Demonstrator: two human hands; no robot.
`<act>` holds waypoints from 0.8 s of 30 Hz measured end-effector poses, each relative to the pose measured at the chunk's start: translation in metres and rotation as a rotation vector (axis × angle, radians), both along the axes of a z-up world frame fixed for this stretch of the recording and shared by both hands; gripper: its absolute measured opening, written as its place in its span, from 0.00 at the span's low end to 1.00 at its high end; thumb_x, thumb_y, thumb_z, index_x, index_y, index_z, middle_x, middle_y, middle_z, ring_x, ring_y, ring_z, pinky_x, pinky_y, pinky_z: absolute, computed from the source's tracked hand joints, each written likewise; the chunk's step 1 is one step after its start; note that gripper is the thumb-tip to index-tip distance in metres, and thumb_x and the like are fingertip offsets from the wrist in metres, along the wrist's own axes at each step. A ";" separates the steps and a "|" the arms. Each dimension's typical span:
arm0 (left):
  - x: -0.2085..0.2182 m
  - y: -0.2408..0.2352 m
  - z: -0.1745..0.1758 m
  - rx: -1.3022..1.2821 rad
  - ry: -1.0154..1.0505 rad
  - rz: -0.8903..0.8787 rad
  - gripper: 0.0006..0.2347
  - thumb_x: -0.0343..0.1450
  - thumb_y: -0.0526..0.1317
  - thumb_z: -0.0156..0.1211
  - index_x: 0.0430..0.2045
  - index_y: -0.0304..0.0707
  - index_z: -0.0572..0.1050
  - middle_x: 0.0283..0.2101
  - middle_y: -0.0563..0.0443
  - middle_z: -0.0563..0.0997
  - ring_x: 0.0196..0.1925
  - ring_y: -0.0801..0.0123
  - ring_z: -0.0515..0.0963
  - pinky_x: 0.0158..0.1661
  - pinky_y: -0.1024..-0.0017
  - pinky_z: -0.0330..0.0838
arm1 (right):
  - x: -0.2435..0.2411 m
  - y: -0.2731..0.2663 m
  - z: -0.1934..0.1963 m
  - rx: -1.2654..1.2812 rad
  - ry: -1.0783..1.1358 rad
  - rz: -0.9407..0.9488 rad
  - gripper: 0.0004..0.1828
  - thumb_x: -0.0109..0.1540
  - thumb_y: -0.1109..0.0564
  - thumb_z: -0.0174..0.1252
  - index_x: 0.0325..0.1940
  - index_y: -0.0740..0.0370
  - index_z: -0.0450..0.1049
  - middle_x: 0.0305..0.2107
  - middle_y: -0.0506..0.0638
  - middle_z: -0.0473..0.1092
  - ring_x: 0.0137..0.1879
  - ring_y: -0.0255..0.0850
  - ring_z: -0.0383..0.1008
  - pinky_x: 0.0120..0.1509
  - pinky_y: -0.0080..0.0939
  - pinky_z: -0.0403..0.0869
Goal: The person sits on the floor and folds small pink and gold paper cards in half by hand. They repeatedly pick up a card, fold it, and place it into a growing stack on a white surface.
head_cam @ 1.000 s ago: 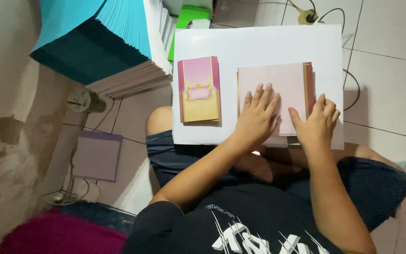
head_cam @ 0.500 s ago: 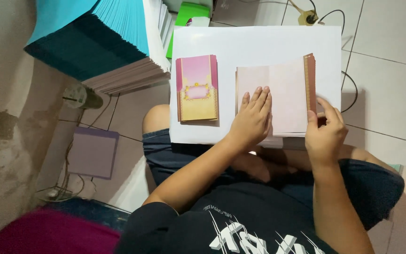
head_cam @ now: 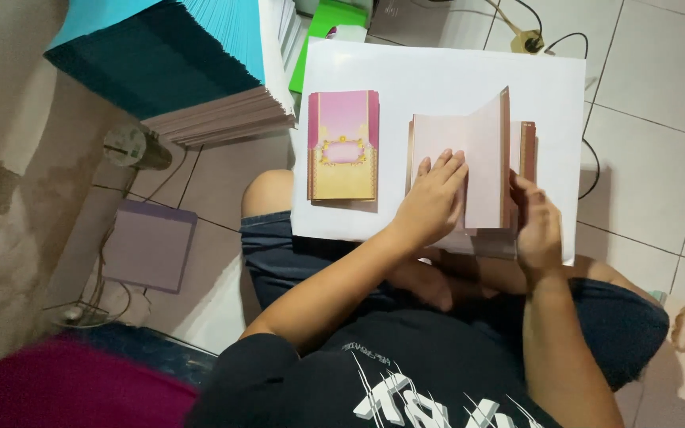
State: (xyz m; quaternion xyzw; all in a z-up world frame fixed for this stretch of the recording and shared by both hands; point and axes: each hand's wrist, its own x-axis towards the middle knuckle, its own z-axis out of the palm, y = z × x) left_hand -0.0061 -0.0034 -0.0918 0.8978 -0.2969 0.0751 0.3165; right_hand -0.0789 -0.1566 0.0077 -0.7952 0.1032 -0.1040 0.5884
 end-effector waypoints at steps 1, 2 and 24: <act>0.003 0.003 0.000 -0.201 0.144 -0.012 0.20 0.75 0.40 0.47 0.62 0.32 0.69 0.68 0.37 0.69 0.74 0.50 0.65 0.74 0.49 0.47 | 0.005 0.003 0.001 -0.167 -0.085 0.155 0.25 0.71 0.47 0.39 0.59 0.66 0.73 0.58 0.73 0.65 0.67 0.69 0.63 0.73 0.66 0.57; 0.007 0.006 0.000 -0.400 0.287 -0.022 0.19 0.79 0.45 0.42 0.62 0.35 0.69 0.67 0.40 0.71 0.73 0.53 0.67 0.74 0.52 0.48 | 0.011 0.007 0.002 -0.332 -0.170 0.313 0.17 0.67 0.63 0.49 0.58 0.75 0.72 0.52 0.78 0.67 0.62 0.78 0.63 0.68 0.70 0.61; 0.017 0.000 0.000 0.196 -0.074 0.149 0.25 0.75 0.43 0.43 0.68 0.30 0.60 0.73 0.32 0.59 0.76 0.43 0.58 0.72 0.44 0.44 | 0.065 -0.017 -0.103 -1.068 -0.035 0.439 0.35 0.67 0.56 0.41 0.81 0.50 0.52 0.77 0.47 0.50 0.80 0.51 0.49 0.79 0.57 0.48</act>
